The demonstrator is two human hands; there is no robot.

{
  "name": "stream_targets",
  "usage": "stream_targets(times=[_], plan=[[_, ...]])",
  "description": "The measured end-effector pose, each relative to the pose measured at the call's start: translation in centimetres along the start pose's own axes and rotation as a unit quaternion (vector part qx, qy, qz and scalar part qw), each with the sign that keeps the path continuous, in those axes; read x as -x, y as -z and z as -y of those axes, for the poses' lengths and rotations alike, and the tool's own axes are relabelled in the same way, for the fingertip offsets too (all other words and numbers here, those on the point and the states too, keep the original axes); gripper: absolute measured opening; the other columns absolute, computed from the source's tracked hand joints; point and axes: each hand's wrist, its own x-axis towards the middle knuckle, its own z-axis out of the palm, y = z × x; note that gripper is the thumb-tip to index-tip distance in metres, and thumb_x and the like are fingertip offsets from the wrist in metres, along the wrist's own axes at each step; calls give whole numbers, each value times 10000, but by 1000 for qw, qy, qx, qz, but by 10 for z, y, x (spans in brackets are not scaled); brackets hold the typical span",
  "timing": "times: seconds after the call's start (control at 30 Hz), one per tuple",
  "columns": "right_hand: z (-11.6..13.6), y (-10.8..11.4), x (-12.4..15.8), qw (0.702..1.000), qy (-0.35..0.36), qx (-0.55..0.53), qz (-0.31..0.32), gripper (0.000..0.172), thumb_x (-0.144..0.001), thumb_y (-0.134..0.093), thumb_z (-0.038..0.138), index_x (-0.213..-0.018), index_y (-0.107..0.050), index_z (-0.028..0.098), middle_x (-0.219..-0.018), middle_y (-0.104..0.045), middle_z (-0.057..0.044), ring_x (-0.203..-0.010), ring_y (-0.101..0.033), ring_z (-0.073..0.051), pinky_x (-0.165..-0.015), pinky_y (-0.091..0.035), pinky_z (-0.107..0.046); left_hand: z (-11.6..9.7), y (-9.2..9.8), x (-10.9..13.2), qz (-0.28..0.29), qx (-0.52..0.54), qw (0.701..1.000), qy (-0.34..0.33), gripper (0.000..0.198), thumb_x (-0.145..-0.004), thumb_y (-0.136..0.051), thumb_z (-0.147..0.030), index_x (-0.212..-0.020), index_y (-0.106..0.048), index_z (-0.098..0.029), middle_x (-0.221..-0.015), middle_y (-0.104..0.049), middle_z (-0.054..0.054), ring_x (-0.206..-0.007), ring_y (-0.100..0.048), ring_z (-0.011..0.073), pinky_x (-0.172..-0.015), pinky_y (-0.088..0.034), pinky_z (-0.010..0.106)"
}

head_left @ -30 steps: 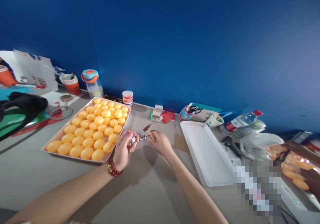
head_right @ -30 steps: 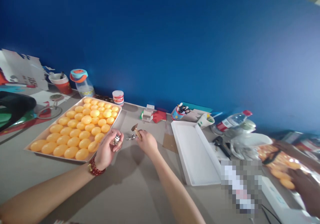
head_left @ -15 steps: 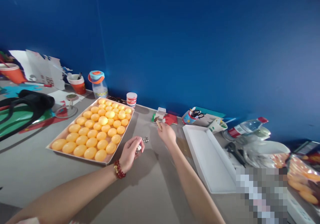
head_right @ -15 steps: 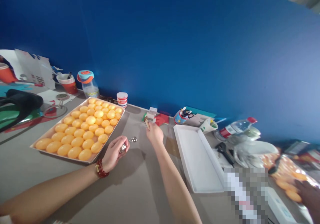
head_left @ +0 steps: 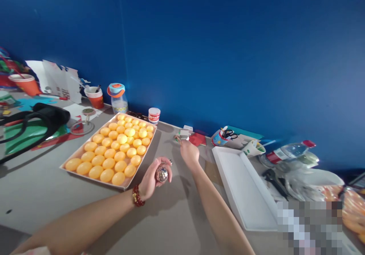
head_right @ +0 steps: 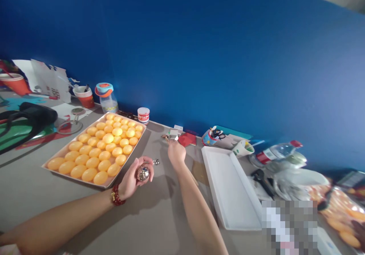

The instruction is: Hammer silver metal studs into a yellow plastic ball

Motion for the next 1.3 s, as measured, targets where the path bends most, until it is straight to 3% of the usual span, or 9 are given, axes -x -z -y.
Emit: stream_targets(times=[0.4, 0.67, 0.83, 0.97, 1.03, 1.13, 1.2, 1.3], plan=[[-3, -4, 1, 1000, -11, 5, 4, 255, -915, -423, 132, -1079, -615, 164, -1001, -704, -145, -841, -696, -248, -675, -460, -285, -1, 0, 5, 30, -56, 998, -25, 296, -911, -398, -424, -959, -515, -156, -655, -616, 33, -466, -388, 83, -401, -271, 163], [-2, 10, 16, 999, -2, -40, 2, 237, -890, -456, 165, -1062, -618, 175, -1026, -692, -136, -868, -678, -253, -689, -440, -293, -12, -3, 7, 21, -104, 994, -22, 178, -881, -480, -317, -923, -540, -155, -755, -641, 54, -560, -455, 103, -462, -342, 179], [-11, 27, 37, 994, 0, -111, 2, 158, -796, -541, 189, -921, -638, 179, -864, -700, -103, -798, -663, -263, -643, -420, -284, -11, -4, 7, 15, -96, 995, -5, 214, -897, -510, -352, -935, -579, -154, -867, -679, 96, -638, -497, 125, -492, -374, 187], [-22, 42, 61, 976, 15, -219, 14, 48, -778, -564, 229, -775, -596, 193, -689, -645, -22, -635, -635, -191, -564, -418, -241, -8, -3, 7, 8, -91, 996, 8, 262, -898, -544, -379, -992, -625, -149, -929, -652, 98, -666, -497, 122, -533, -391, 198], [-25, 48, 77, 958, 21, -285, 38, 111, -822, -547, 306, -819, -576, 199, -552, -567, 38, -452, -564, -139, -470, -407, -217, -6, -3, 8, 16, -79, 997, 8, 275, -901, -550, -377, -1022, -641, -148, -960, -633, 103, -689, -500, 125, -578, -410, 215], [-27, 53, 103, 922, 18, -382, 58, 198, -853, -535, 392, -841, -549, 194, -482, -500, 75, -341, -453, -98, -375, -367, -196, -6, -5, 12, 54, -45, 998, -3, 293, -891, -569, -371, -1092, -634, -167, -978, -607, 101, -733, -511, 141, -640, -435, 245], [-26, 54, 119, 814, 9, -574, 91, 221, -822, -618, 393, -789, -561, 182, -428, -466, 90, -301, -359, -67, -341, -314, -182, -8, -7, 14, 83, -44, 995, -12, 306, -880, -588, -356, -1133, -624, -189, -1002, -586, 96, -761, -515, 149, -658, -442, 254], [-22, 53, 137, 685, -7, -717, 131, 270, -781, -713, 390, -716, -573, 169, -359, -399, 111, -287, -297, -43, -325, -292, -166, -13, -11, 17, 111, -95, 988, -41, 299, -866, -609, -308, -1146, -633, -206, -1072, -554, 101, -849, -526, 176, -706, -449, 271]])
